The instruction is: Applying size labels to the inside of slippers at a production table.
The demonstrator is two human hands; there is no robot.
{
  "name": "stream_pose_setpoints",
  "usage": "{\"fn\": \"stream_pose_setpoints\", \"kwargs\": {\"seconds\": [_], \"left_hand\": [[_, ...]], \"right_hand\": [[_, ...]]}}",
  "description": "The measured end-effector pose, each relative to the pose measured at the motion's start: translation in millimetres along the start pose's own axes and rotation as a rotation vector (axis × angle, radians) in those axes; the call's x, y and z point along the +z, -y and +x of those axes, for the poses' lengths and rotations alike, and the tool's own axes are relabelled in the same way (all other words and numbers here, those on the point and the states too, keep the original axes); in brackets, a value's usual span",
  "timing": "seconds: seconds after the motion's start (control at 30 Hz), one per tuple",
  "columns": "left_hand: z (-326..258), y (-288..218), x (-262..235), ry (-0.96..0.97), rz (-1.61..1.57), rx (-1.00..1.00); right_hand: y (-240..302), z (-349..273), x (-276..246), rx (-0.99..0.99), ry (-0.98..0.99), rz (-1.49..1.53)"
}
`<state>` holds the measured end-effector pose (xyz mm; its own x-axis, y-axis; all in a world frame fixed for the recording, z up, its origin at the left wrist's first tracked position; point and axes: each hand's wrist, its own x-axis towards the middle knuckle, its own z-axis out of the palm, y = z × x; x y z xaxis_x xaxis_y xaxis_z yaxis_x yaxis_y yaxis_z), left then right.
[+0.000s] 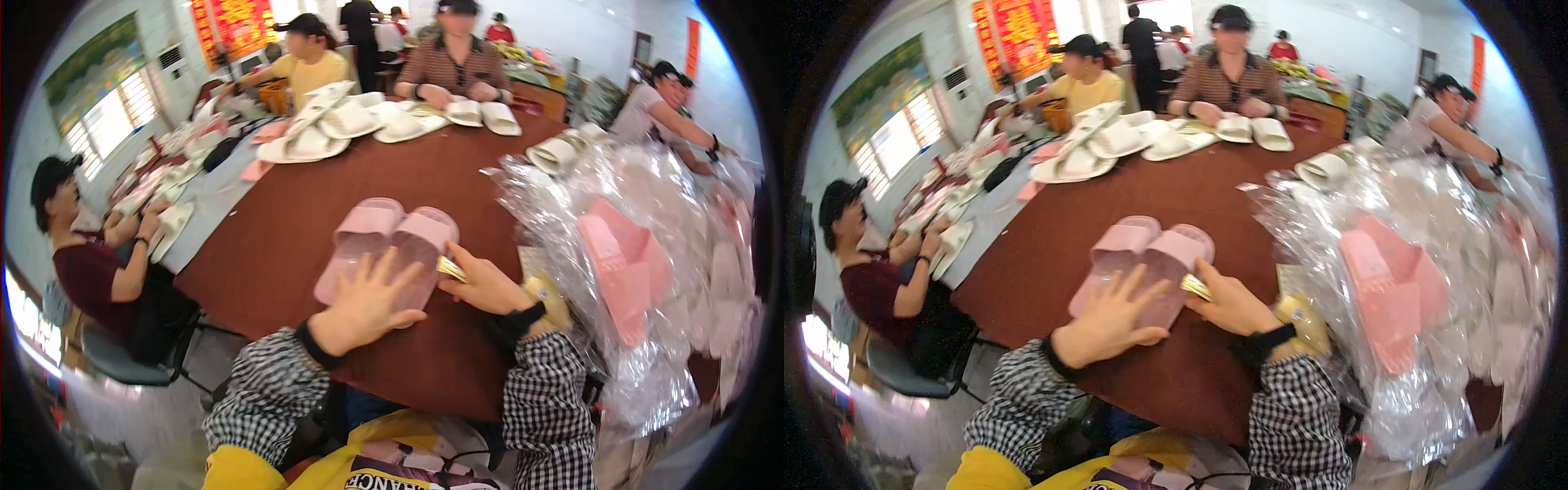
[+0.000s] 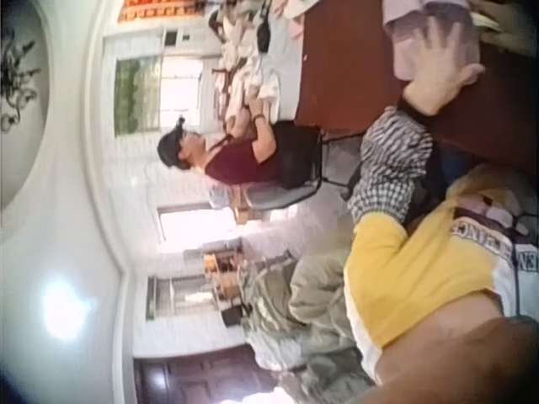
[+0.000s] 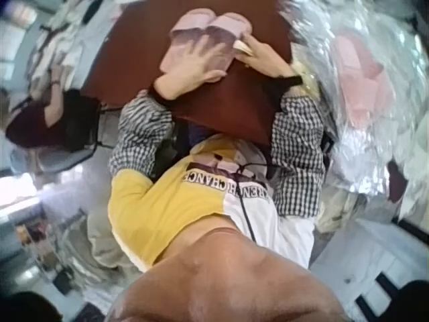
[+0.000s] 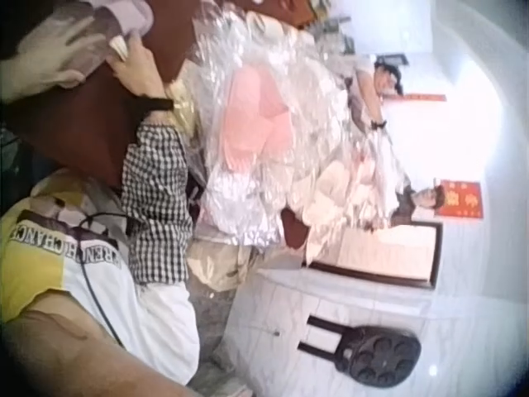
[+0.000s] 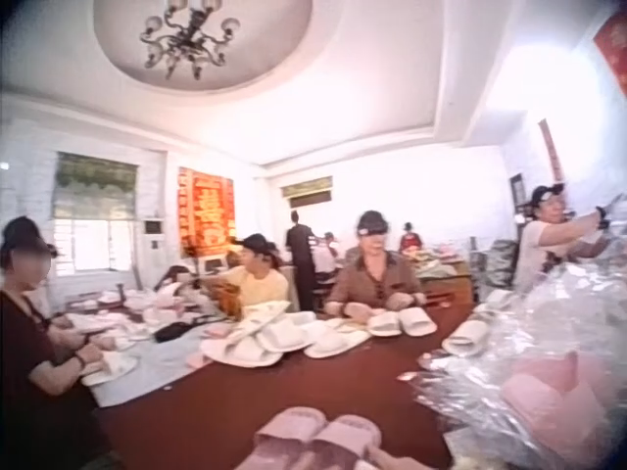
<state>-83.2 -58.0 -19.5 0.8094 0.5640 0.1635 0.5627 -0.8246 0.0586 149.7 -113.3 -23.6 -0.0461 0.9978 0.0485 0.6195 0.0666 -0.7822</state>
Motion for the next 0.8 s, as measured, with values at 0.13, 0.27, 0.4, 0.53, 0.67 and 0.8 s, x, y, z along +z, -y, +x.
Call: {"fn": "stream_pose_setpoints", "kwargs": {"seconds": [0.13, 0.27, 0.4, 0.53, 0.67, 0.8], "left_hand": [[10, -8, 23, 0.082, 0.132, -0.125], [7, 17, 31, 0.079, 0.137, -0.103], [-1, 32, 26, 0.071, 0.109, -0.127], [0, 22, 31, 0.035, 0.143, -0.213], [5, 51, 35, 0.017, 0.156, -0.268], [3, 117, 21, 0.135, 0.145, -0.382]], "right_hand": [[3, -2, 0, -0.017, 0.037, 0.003], [0, -2, -1, -0.016, 0.086, 0.011], [-6, -1, 5, -0.175, 0.019, -0.185], [-4, -3, 3, -0.160, 0.026, -0.201], [-2, -4, 5, -0.191, 0.010, -0.245], [-3, -4, 7, -0.190, 0.029, -0.276]]}}
